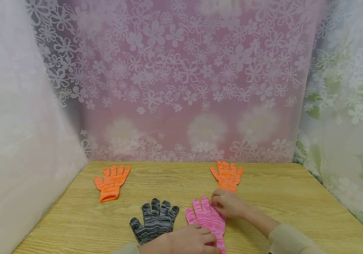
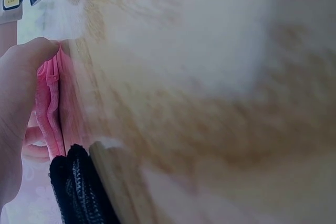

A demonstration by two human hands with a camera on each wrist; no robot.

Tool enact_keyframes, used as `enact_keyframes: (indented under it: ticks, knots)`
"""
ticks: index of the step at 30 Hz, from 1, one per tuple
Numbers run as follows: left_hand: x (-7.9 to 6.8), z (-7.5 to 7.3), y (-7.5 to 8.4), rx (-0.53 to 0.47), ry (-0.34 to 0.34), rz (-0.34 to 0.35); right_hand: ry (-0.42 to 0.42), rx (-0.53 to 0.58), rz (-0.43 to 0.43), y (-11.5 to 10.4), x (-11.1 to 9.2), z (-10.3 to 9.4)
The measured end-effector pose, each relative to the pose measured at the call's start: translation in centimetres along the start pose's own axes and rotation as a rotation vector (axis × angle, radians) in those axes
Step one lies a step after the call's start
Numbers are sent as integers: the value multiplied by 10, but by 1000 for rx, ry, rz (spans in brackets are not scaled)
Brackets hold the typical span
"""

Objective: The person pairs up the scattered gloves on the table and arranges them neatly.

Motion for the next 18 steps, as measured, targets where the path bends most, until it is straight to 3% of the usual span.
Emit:
enact_keyframes:
  ticks: [8, 18]
  knots:
    - [-1, 0, 0, -1, 0, -3, 27, -57, -20, 10, -10, -11]
    - [0, -1, 0, -5, 1, 2, 34, -118, -38, 8, -16, -7]
Point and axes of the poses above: each hand's wrist, its own x-axis towards the middle knuckle, its own z-axis out of the palm, y = z × x, the point moved 4 cm from there along x, towards the middle knuckle, and after that the axes turned 5 degrees about -z, right-handed, at the moved point
